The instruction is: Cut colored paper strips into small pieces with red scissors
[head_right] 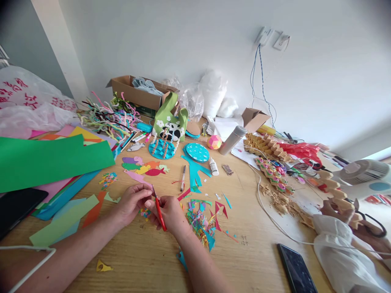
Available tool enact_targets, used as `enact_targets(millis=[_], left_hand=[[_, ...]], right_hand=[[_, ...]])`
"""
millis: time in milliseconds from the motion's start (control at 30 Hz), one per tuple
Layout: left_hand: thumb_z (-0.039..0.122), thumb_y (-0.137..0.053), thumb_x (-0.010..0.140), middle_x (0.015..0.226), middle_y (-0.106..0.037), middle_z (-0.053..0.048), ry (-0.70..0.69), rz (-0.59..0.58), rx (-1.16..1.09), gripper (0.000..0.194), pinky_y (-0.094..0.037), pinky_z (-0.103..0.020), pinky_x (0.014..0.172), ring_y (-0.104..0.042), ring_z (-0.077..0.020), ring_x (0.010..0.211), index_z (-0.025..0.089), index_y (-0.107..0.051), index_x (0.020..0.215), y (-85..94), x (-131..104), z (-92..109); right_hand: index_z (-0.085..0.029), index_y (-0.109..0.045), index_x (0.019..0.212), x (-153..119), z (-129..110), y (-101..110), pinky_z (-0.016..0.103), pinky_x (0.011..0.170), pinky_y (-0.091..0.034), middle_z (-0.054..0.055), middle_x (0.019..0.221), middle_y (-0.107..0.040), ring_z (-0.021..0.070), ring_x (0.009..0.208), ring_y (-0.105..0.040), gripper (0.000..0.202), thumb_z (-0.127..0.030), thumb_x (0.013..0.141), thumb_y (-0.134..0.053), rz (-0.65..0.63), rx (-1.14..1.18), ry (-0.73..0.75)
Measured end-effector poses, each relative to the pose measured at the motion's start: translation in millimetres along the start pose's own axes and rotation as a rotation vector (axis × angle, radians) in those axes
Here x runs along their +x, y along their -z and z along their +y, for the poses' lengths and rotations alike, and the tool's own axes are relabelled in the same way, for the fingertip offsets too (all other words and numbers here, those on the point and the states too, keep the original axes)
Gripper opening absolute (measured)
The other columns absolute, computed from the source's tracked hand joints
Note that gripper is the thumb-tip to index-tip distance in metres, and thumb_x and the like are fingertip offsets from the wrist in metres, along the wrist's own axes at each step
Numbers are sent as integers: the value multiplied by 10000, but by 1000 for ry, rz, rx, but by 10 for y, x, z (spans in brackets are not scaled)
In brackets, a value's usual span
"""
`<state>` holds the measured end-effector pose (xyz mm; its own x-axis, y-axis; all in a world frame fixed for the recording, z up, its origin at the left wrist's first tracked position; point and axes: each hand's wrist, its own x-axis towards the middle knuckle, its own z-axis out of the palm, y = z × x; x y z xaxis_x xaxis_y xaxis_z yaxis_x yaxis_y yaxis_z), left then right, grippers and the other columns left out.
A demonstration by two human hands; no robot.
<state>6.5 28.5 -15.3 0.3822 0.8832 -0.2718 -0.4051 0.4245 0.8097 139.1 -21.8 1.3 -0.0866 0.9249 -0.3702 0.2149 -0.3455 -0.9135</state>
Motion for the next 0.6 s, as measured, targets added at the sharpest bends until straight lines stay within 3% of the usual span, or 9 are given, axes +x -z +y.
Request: enact_targets(millis=[600], left_hand=[[225, -712, 558, 527, -535, 37, -5, -15, 14, 154, -323, -180, 420, -429, -56, 438, 137, -607, 628, 5, 10, -2]], right_hand=[[-139, -527, 588, -14, -24, 7, 170, 327, -420, -16, 448, -553, 92, 356, -505, 493, -602, 649, -687, -8, 3, 3]])
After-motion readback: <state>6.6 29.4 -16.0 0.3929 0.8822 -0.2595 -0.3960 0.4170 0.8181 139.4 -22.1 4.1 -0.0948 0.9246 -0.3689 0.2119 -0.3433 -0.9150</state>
